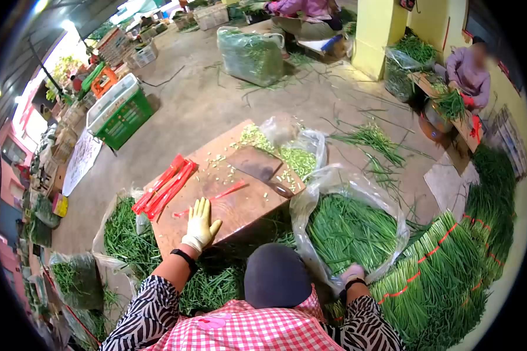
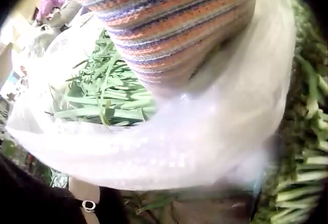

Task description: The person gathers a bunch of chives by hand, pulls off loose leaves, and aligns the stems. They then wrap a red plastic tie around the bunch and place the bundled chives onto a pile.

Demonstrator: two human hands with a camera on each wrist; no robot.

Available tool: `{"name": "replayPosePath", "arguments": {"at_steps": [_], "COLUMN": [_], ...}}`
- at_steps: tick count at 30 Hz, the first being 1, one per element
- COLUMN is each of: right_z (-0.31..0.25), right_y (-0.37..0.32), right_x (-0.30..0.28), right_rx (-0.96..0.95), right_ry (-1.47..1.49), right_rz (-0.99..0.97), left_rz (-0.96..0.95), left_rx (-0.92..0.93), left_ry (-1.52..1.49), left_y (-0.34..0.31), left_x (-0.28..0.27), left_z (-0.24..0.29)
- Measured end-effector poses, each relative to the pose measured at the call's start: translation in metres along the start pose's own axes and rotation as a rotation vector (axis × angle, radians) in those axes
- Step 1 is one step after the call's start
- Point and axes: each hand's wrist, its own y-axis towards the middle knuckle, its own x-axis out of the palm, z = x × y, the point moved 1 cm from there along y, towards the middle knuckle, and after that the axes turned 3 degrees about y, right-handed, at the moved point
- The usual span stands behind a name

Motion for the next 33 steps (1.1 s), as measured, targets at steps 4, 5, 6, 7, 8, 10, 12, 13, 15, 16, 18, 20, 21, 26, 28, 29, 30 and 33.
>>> {"name": "replayPosePath", "arguments": {"at_steps": [4,5,6,7,8,10,12,13,15,16,18,20,21,26,28,29,30,33], "right_z": [-0.006,-0.010,-0.011,-0.006,-0.010,-0.015,-0.005,-0.003,-0.005,-0.003,-0.001,-0.008,-0.008,-0.008,-0.006,-0.003,-0.001,-0.005], "right_y": [-0.009,-0.009,-0.009,-0.013,-0.015,-0.015,-0.012,-0.012,-0.010,-0.001,0.005,-0.009,-0.014,-0.021,-0.021,-0.018,-0.017,-0.005], "right_x": [0.003,-0.002,-0.008,-0.012,-0.016,-0.011,0.008,0.015,0.013,0.016,-0.003,-0.045,-0.057,-0.081,-0.085,-0.090,-0.096,-0.111], "right_rx": [0.063,0.018,-0.016,-0.034,-0.041,0.017,0.073,0.056,0.097,0.123,0.056,0.031,0.025,0.011,0.018,0.006,-0.003,-0.083], "right_ry": [0.206,0.185,0.166,0.154,0.117,0.066,0.052,0.054,0.064,0.089,0.022,-0.058,-0.041,0.181,0.208,0.193,0.181,0.181], "right_rz": [-0.019,-0.028,-0.037,-0.045,-0.037,-0.038,-0.030,-0.010,0.067,0.043,-0.024,-0.065,-0.060,-0.026,-0.036,-0.051,-0.067,-0.035], "left_rz": [-0.016,-0.012,0.004,-0.004,-0.014,-0.008,0.001,-0.006,-0.009,-0.009,-0.015,-0.031,-0.044,-0.121,-0.106,-0.100,-0.097,0.084], "left_rx": [-0.010,-0.009,0.014,0.002,0.002,0.022,0.037,0.029,0.036,0.035,0.048,0.027,0.027,0.012,0.050,0.088,0.129,0.228], "left_ry": [-0.013,-0.004,0.018,-0.023,-0.028,-0.011,0.014,0.029,0.020,0.015,0.026,0.006,-0.003,-0.040,-0.053,-0.101,-0.148,-0.357], "left_y": [0.001,0.001,0.002,0.001,-0.001,-0.002,-0.001,0.000,-0.002,-0.003,-0.003,-0.001,0.000,0.008,0.011,0.016,0.024,0.043], "left_x": [-0.002,-0.003,-0.005,-0.008,-0.015,-0.013,-0.005,-0.007,-0.001,0.000,0.001,-0.002,-0.002,-0.002,-0.005,-0.009,-0.018,-0.085], "left_z": [0.003,0.004,0.004,0.005,0.007,0.003,0.004,0.004,-0.001,-0.003,-0.010,-0.007,-0.007,-0.021,-0.027,-0.030,-0.031,0.036]}}
